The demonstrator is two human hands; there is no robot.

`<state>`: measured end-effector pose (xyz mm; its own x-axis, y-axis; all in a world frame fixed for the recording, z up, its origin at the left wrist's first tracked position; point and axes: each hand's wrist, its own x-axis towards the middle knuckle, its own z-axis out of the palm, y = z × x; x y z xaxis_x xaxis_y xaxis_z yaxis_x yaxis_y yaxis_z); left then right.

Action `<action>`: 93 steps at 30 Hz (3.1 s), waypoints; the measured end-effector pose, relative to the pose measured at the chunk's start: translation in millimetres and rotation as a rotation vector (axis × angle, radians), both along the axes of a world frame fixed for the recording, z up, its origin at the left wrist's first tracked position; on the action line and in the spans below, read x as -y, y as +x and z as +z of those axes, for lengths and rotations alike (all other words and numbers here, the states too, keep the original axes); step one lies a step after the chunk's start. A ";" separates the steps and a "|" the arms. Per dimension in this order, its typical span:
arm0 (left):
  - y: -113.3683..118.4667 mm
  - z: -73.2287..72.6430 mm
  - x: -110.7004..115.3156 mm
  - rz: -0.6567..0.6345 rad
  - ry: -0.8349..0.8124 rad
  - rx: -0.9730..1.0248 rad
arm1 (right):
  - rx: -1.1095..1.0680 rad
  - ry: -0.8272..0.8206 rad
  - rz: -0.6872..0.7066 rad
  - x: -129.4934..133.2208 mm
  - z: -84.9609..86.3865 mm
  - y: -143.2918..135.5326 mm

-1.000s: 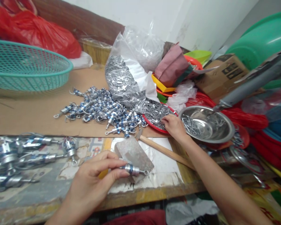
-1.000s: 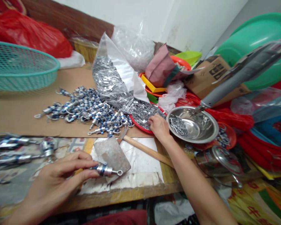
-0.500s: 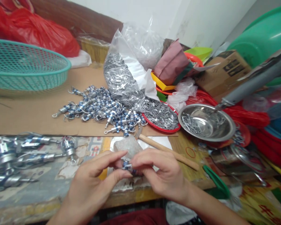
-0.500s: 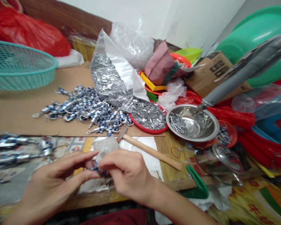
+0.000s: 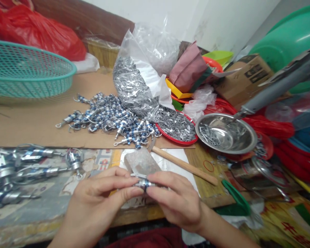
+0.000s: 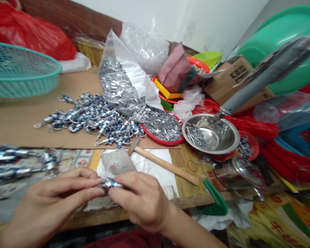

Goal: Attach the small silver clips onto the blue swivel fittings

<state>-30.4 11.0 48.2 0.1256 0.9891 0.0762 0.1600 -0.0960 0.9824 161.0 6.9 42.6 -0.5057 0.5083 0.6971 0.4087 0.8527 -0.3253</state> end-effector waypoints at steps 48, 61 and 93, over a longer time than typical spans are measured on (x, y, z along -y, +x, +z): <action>-12.0 -27.1 -15.5 -0.287 -0.582 0.459 | 0.164 -0.443 -0.737 -109.2 1.7 53.4; -10.2 -23.6 -13.9 -0.300 -0.561 0.499 | 0.252 -0.699 -0.058 -28.4 27.5 -7.6; -9.0 -20.8 -12.6 -0.288 -0.557 0.506 | -0.096 -0.470 -0.396 -36.4 -3.0 12.8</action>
<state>-39.4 23.6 27.4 0.4641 0.8325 -0.3026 -0.2739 0.4597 0.8448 173.7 43.3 39.6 -0.1626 0.9080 0.3861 0.6148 0.3993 -0.6801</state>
